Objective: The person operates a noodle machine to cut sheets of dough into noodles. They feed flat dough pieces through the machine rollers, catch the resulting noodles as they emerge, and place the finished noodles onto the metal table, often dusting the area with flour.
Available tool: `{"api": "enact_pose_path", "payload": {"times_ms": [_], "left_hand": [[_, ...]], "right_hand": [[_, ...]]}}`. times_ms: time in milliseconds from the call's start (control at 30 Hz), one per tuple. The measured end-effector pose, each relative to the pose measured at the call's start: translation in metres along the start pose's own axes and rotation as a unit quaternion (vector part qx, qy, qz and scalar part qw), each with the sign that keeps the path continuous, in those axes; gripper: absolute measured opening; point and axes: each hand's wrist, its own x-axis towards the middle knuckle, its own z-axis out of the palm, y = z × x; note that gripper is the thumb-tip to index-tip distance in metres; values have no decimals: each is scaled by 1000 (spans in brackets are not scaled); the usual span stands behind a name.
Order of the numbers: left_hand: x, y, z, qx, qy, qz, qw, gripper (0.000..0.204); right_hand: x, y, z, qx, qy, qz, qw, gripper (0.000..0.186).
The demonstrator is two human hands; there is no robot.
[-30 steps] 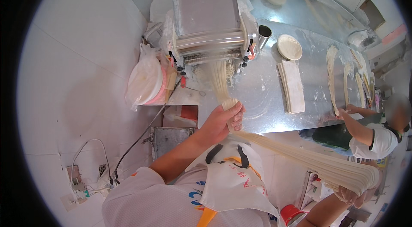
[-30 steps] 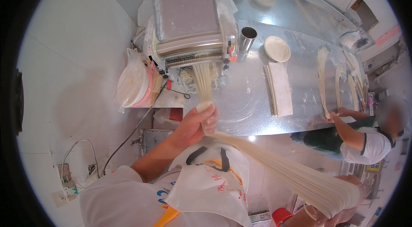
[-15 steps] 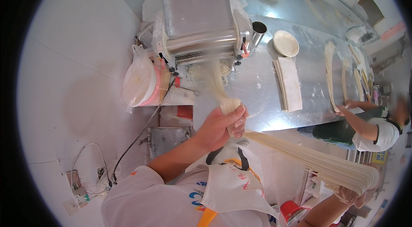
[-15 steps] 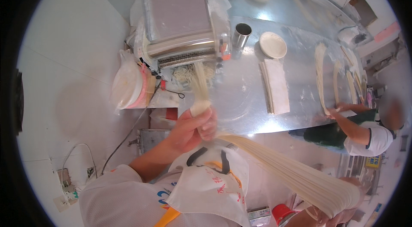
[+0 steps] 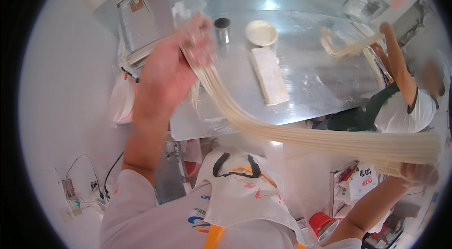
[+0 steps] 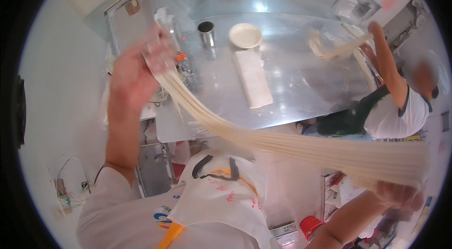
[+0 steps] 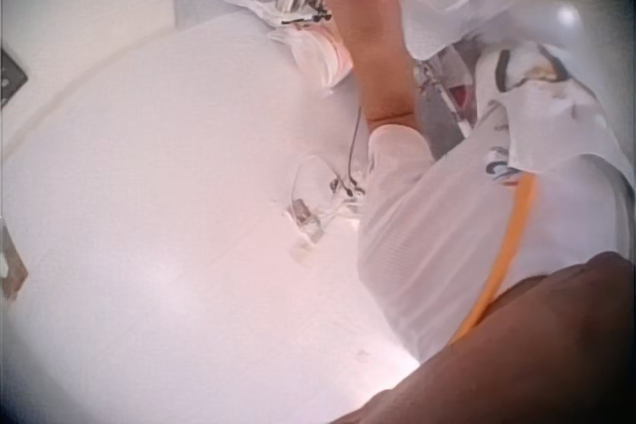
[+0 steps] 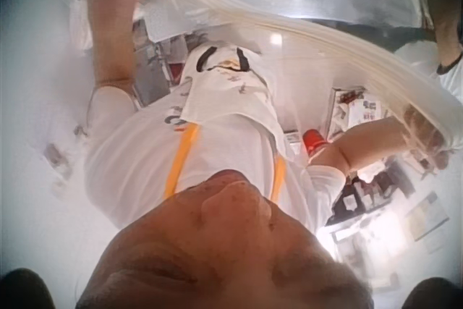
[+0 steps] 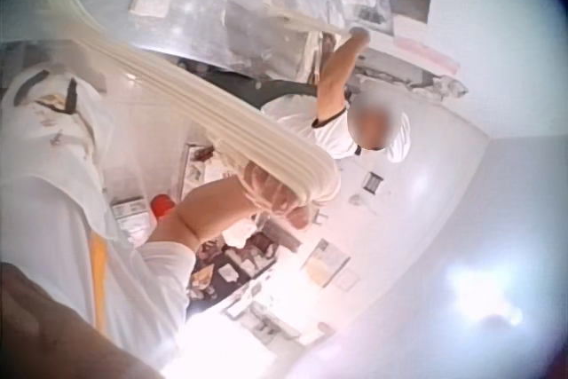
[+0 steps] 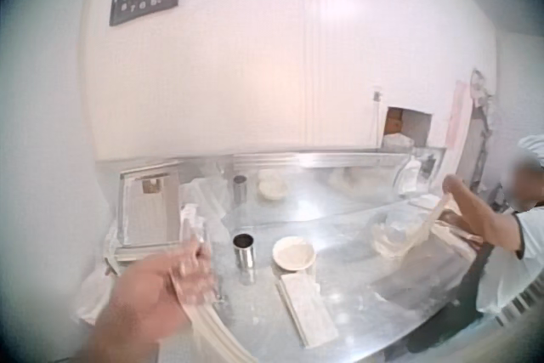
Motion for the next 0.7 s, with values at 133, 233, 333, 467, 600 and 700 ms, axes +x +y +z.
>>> {"api": "enact_pose_path", "payload": {"times_ms": [133,233,333,467,600,700], "left_hand": [[76,27,76,-25,-96,7,995,16],[138,29,149,5,-211,64,975,10],[196,39,224,20,-210,68,975,6],[309,-5,283,-23,-162,16,986,8],[446,-89,286,-26,-169,-52,984,7],[542,-132,256,-6,-122,-71,990,8]], "right_hand": [[6,89,-68,244,-9,150,958,30],[14,148,-107,465,-42,229,854,28],[28,196,-122,627,-78,259,731,26],[53,244,-99,706,-137,282,636,25],[86,283,-42,710,-204,295,606,24],[115,298,42,655,-236,313,646,28]]}}
